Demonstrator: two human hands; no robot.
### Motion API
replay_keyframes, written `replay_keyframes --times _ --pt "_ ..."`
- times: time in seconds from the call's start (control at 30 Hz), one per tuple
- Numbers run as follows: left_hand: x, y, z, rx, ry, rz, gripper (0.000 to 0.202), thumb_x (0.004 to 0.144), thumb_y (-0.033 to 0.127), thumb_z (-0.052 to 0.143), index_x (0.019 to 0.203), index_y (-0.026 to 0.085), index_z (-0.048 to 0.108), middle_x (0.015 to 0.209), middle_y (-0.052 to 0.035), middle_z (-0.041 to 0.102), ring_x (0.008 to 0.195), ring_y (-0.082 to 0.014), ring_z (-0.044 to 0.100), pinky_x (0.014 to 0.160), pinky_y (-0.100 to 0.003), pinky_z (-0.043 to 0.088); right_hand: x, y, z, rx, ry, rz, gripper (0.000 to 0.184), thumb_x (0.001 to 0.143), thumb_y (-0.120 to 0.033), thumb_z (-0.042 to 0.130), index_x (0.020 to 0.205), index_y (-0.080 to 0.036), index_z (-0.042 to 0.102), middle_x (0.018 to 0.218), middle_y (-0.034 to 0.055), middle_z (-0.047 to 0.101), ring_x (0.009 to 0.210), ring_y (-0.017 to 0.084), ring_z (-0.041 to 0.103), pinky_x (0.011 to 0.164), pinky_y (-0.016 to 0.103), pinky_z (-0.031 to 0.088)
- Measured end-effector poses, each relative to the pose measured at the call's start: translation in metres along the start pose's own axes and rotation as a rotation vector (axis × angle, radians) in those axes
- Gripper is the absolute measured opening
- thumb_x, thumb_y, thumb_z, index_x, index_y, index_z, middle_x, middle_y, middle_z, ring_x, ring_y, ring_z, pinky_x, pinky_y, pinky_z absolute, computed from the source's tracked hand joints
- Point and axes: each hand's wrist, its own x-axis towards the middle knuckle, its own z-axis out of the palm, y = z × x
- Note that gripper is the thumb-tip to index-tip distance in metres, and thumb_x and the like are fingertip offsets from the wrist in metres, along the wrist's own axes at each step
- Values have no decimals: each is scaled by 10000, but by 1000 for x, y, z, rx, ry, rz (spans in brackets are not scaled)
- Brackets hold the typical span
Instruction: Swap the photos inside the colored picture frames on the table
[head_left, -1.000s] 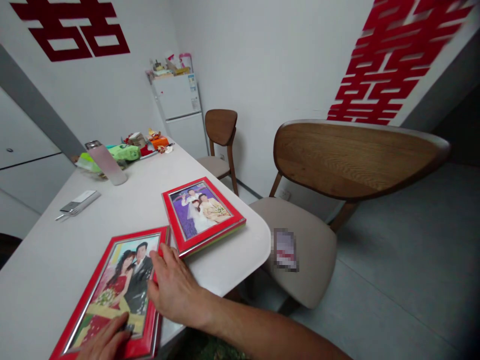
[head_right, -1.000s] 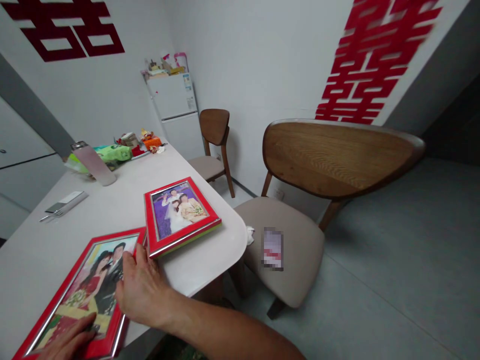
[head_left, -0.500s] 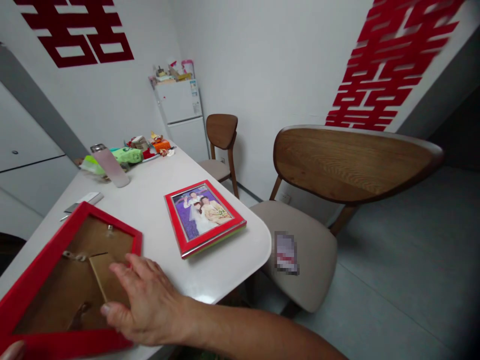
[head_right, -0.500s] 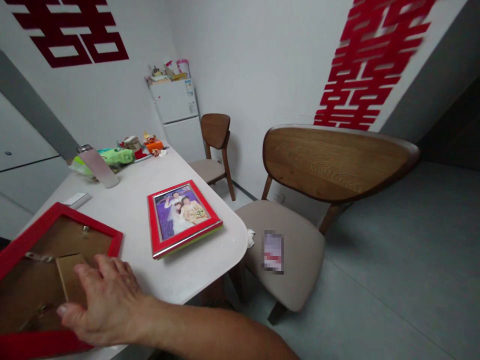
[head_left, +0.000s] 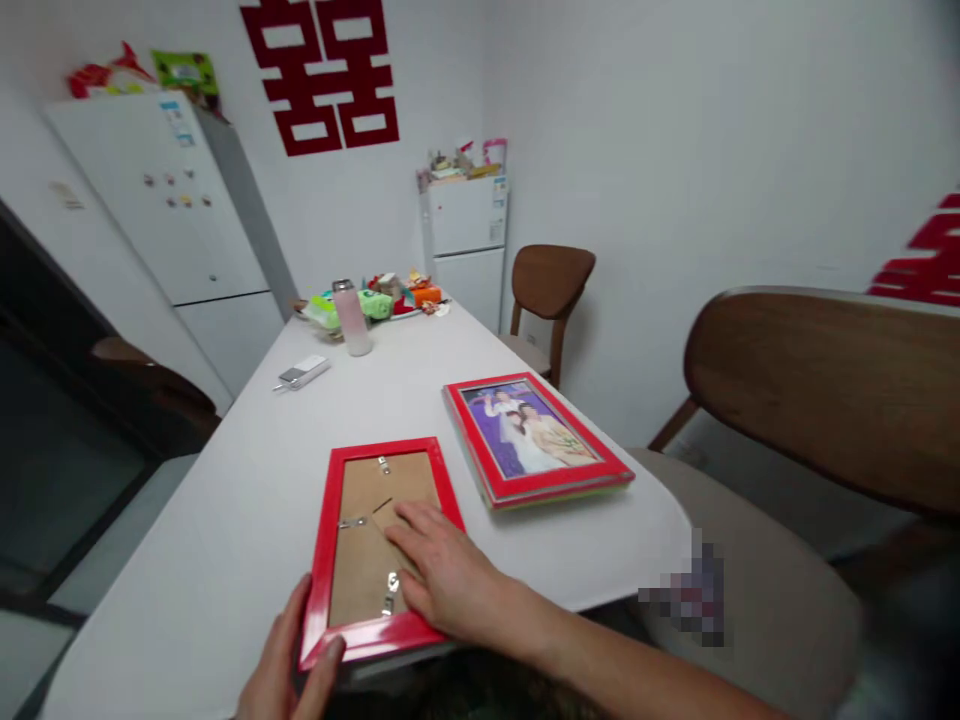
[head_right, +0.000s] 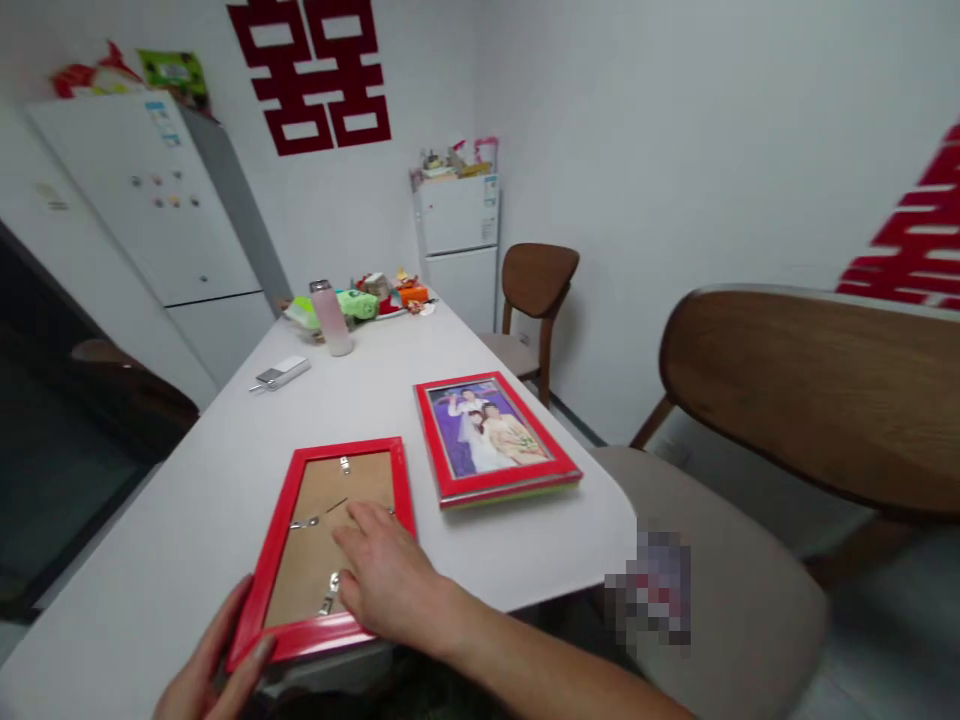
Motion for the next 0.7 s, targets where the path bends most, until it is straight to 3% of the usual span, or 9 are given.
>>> replay_keyframes --times 0.2,0.37,0.5,0.7 --pt "-12 -8 16 213 97 251 472 817 258 388 1270 242 258 1284 -35 389 1166 -230 343 980 -435 263 -2 0 2 -26 -75 -12 406 679 -122 444 1081 -124 509 1180 135 446 1109 214 379 931 363 316" --pt "-9 -10 11 330 7 361 600 802 247 431 1305 234 103 1310 -101 335 1170 -242 339 938 -465 318 0 8 -3 -23 -96 -8 390 718 -172 440 1100 -129 505 1204 137 444 1103 211 405 912 366 346" --pt "5 4 4 320 -70 404 642 747 354 517 1278 194 194 1331 -156 271 1199 -281 274 937 -511 288 8 26 -11 -143 -10 115 380 739 -148 404 1101 -96 505 1202 147 450 1105 210 404 921 372 332" --pt "18 13 3 239 -249 461 577 687 430 575 1160 163 380 1293 -158 346 1200 -273 279 949 -461 306 21 32 -8 -290 -105 186 266 735 -79 384 840 -125 624 917 101 588 903 187 489 806 286 373"
